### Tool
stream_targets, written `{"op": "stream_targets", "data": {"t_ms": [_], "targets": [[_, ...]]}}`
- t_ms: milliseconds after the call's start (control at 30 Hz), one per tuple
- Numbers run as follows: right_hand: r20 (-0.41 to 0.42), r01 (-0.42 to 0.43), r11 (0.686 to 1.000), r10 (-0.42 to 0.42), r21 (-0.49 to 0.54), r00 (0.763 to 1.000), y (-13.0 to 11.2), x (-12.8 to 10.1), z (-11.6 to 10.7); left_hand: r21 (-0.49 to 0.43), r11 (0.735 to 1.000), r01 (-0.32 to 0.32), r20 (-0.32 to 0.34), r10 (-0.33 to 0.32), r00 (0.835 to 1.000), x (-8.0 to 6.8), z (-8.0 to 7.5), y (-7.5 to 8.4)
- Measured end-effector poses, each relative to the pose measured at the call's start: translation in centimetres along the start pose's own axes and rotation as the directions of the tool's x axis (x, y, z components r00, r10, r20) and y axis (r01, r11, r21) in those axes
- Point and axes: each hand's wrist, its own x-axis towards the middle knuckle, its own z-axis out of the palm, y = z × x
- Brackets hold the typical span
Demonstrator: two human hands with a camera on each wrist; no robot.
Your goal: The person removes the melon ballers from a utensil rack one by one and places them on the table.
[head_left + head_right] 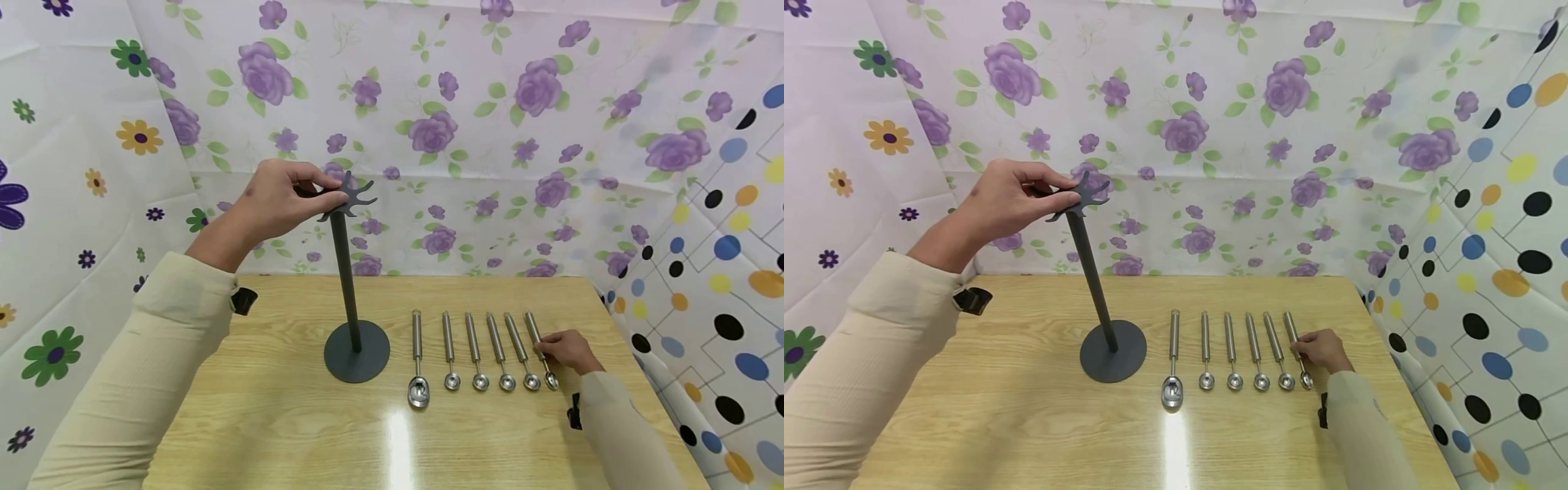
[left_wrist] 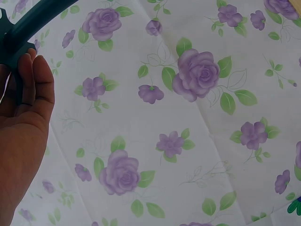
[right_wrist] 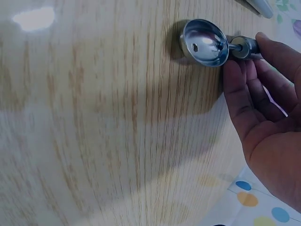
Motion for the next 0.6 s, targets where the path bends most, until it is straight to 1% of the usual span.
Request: {"op": "stream_targets", "data": {"t_ms": [367,600], "targets": [[-0.019,-0.003,0.997,0.002,-0.078,1.000,-0.09,-0.32,0.19,-0.002,1.000,0.003,0.005,-0.003,1.000,0.02,-0.06,0.02],[-0.004,-0.006,0.997,0.006,-0.073,1.000,-0.11,-0.14,0.21,0.005,1.000,-0.031,-0.012,0.031,0.999,-0.16,-0.07,-0.21]]}}
